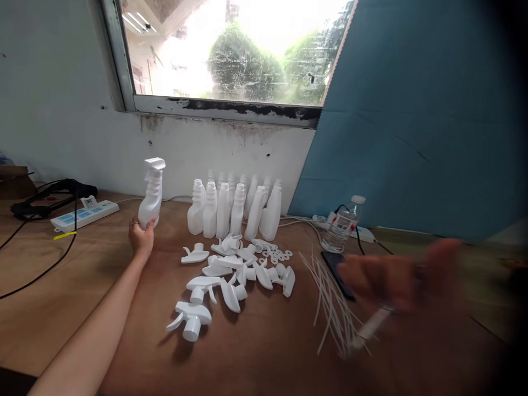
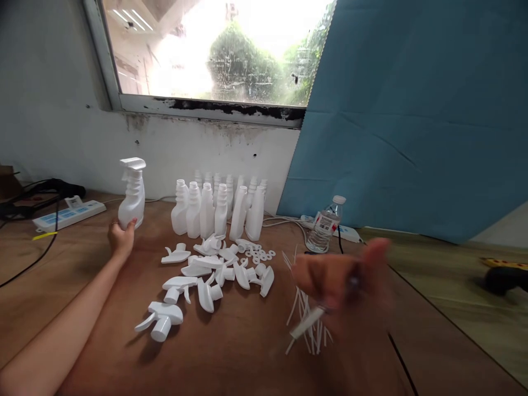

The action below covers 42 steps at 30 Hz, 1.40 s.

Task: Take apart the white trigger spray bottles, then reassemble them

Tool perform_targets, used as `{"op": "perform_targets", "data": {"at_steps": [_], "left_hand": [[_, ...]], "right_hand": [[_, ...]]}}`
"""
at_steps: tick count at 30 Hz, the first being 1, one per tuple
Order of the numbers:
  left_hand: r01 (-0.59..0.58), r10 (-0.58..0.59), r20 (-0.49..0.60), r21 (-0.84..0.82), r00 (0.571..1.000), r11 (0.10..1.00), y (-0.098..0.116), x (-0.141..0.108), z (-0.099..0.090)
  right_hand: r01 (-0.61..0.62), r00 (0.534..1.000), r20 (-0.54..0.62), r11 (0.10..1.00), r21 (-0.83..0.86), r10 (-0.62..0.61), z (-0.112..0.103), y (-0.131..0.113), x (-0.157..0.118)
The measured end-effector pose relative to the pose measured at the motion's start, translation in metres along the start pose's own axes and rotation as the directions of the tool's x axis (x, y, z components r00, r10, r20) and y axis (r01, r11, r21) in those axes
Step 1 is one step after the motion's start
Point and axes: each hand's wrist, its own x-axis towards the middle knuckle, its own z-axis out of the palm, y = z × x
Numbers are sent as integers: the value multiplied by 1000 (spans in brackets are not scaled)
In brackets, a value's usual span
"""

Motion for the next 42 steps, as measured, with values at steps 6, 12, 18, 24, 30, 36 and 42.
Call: {"op": "perform_targets", "data": {"at_steps": [6,12,18,24,30,36,42], "left_hand": [[-728,730,-22,-89,683,679,71,-37,-15],[-929,941,35,-152,336,338,113,-70,-20],[-960,970,23,-139,242,243,124,-85,-22],[-967,981,62,-166,184,192,128,-88,-26],[-984,985,155,-154,69,93,130,-72,-36],[-905,970,216,-381,111,188,134,-73,-39],[-188,563,645,-556,516,810,136,-73,-41]], "right_hand": [[-411,911,101,875,256,399,25,56,32],[-633,774,280,686,359,568,29,94,17],[-605,790,98,746,278,605,41,99,5],[-556,814,-134,825,102,566,43,99,5],[-522,849,-114,853,-27,516,45,90,5],[-112,992,-23,784,-611,124,25,81,5],[465,877,343,415,-782,-335,15,86,6]]}}
